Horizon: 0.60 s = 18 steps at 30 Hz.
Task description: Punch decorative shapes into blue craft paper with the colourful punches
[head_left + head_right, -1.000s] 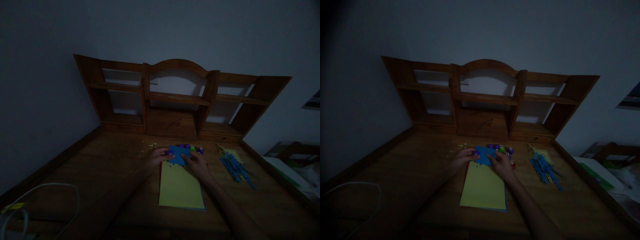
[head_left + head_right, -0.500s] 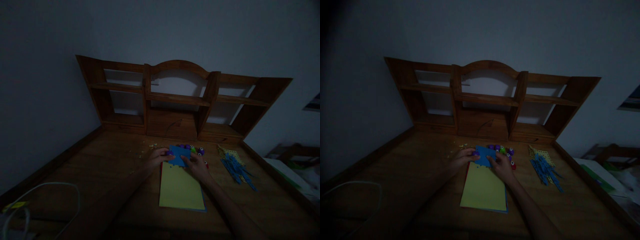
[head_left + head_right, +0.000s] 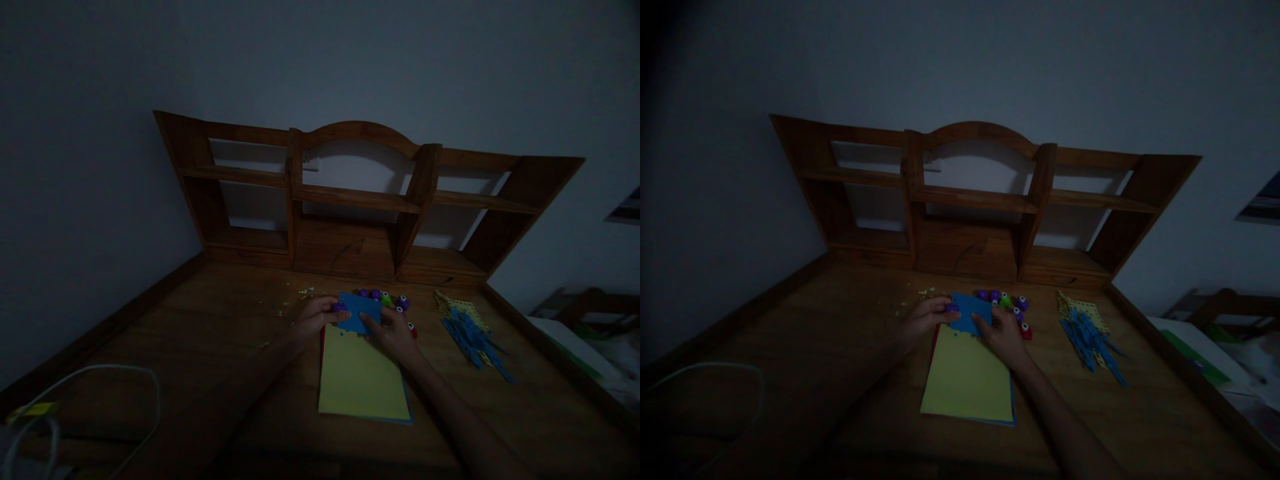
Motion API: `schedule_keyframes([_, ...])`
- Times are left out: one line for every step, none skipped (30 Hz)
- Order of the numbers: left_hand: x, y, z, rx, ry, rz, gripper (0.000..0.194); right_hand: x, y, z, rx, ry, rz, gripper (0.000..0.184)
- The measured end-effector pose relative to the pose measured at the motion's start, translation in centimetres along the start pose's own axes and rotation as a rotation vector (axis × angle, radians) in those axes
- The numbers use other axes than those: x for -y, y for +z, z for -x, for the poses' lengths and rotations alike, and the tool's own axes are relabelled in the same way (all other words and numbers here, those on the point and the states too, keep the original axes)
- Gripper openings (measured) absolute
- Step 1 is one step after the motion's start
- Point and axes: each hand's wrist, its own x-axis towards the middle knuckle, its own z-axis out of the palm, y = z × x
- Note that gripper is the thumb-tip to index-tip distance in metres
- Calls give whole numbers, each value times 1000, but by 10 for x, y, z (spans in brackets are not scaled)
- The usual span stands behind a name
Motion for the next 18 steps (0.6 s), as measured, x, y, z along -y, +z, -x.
schedule_keyframes([0, 0, 0, 5, 3, 4, 40, 1, 0, 0, 3, -5, 3, 32])
schedule_keyframes([0, 0, 0, 12, 4, 5, 40, 2, 0, 1, 2, -11, 8, 33])
schedule_keyframes([0, 0, 0, 20, 4, 3, 40, 3, 0, 1, 0, -15, 16, 33])
schedule_keyframes([1, 0, 0, 31, 4, 1, 40, 3, 0, 1, -4, -16, 25, 34])
schedule_keyframes([1, 1, 0, 41, 7, 1, 40, 3, 0, 1, -8, -16, 35, 34])
schedule_keyframes([1, 1, 1, 54, 11, 3, 41, 3, 0, 1, -13, -14, 45, 34])
schedule_keyframes([1, 2, 1, 69, 15, 7, 42, 2, 0, 0, -19, -12, 56, 34])
schedule_keyframes([1, 3, 2, 77, 23, 10, 44, 1, 0, 0, -22, -9, 67, 35])
schedule_keyframes([0, 4, 2, 78, 32, 13, 45, 0, -1, 0, -25, -6, 75, 35])
schedule_keyframes([0, 6, 3, 77, 40, 17, 47, -1, -1, -1, -29, 1, 82, 36])
schedule_keyframes([0, 6, 3, 76, 44, 24, 48, -2, -1, -1, -33, 9, 88, 37])
schedule_keyframes([0, 7, 4, 79, 44, 32, 49, -2, -1, -1, -37, 16, 94, 37])
schedule_keyframes([0, 7, 4, 81, 42, 43, 49, -3, -1, -1, -40, 17, 102, 37])
schedule_keyframes([0, 7, 4, 81, 40, 50, 49, -3, -2, -1, -42, 15, 110, 37])
schedule_keyframes([1, 7, 3, 79, 37, 53, 49, -3, -2, 0, -45, 11, 117, 37])
schedule_keyframes([2, 6, 2, 69, 38, 52, 48, -3, -2, 0, -49, 6, 123, 37])
schedule_keyframes([3, 5, 1, 54, 44, 48, 48, -3, -2, 0, -57, 3, 125, 38])
schedule_keyframes([5, 4, 1, 41, 52, 42, 46, -2, -3, 0, -69, 6, 122, 38])
